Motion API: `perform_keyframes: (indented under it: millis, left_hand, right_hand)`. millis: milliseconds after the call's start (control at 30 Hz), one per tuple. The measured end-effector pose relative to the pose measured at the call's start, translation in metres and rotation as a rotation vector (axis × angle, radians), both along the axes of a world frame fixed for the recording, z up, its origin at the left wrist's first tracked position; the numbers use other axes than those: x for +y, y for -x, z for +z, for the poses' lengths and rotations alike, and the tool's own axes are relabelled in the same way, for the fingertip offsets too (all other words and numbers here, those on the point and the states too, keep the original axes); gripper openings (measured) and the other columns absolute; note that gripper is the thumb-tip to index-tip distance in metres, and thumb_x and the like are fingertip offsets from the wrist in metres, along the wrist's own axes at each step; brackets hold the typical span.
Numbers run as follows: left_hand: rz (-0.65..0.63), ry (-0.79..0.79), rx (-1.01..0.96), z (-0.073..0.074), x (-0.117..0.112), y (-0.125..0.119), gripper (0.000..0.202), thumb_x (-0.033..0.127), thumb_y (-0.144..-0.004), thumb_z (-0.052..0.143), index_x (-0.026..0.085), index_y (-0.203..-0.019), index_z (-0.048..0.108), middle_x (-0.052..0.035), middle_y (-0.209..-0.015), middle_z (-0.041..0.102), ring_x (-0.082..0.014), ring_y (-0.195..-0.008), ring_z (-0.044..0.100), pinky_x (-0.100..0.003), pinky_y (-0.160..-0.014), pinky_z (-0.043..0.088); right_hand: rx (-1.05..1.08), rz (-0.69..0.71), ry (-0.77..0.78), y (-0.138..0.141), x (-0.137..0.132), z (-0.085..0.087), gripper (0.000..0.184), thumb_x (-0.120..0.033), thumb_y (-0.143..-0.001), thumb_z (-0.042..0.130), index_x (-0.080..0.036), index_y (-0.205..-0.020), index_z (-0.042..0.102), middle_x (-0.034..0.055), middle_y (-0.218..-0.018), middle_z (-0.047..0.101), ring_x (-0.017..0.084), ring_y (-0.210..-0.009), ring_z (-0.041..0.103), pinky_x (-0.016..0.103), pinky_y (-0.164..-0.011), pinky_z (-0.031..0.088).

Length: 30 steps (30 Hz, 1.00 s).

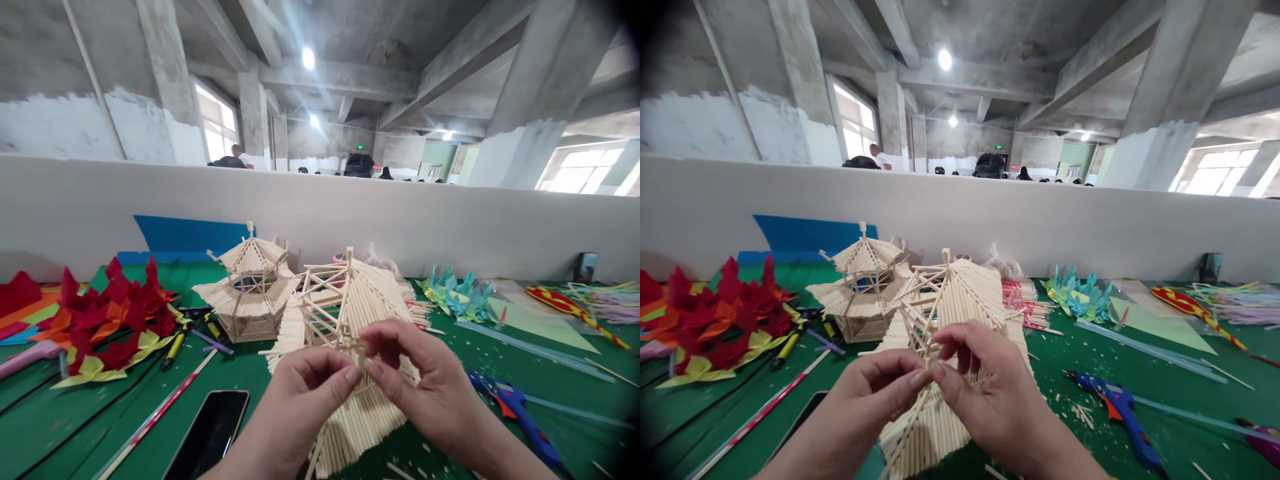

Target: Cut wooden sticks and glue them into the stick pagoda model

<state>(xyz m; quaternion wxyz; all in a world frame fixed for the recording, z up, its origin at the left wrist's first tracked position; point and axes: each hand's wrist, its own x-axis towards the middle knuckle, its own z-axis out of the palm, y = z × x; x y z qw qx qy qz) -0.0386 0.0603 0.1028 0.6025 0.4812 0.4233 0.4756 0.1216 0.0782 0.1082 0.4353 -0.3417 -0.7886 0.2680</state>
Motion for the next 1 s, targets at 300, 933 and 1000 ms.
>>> perform_keyframes:
  millis: [300,933,1000]
  left_hand:
    - [-0.011,0.097,-0.082,-0.004,0.009,0.003,0.019,0.031,-0.066,0.068,0.014,-0.061,0.061,0.005,-0.056,0.051,-0.0058,-0.053,0.036,-0.02,-0.054,0.029]
    - [0.237,-0.108,0.135,-0.007,0.015,0.011,0.012,0.029,-0.065,0.067,0.019,-0.07,0.066,0.004,-0.054,0.054,-0.0089,-0.051,0.046,-0.02,-0.05,0.036]
    - [0.246,-0.201,0.19,-0.007,0.015,0.011,0.007,0.026,-0.068,0.064,0.02,-0.071,0.065,0.0016,-0.064,0.06,-0.013,-0.064,0.054,-0.023,-0.061,0.041]
  right_hand:
    - [-0.165,0.043,-0.429,-0.002,0.008,-0.004,0.056,-0.012,-0.073,0.057,-0.021,-0.124,0.034,-0.0003,-0.103,0.057,0.013,-0.095,0.047,0.028,-0.084,0.04]
    - [-0.389,-0.214,-0.629,0.004,0.028,-0.003,0.051,-0.018,-0.078,0.054,-0.022,-0.125,0.033,-0.0034,-0.097,0.065,0.018,-0.093,0.047,0.034,-0.084,0.036]
    - [-0.421,-0.221,-0.625,0.004,0.028,-0.002,0.053,-0.018,-0.078,0.053,-0.022,-0.126,0.031,-0.0025,-0.097,0.065,0.019,-0.094,0.046,0.036,-0.084,0.035]
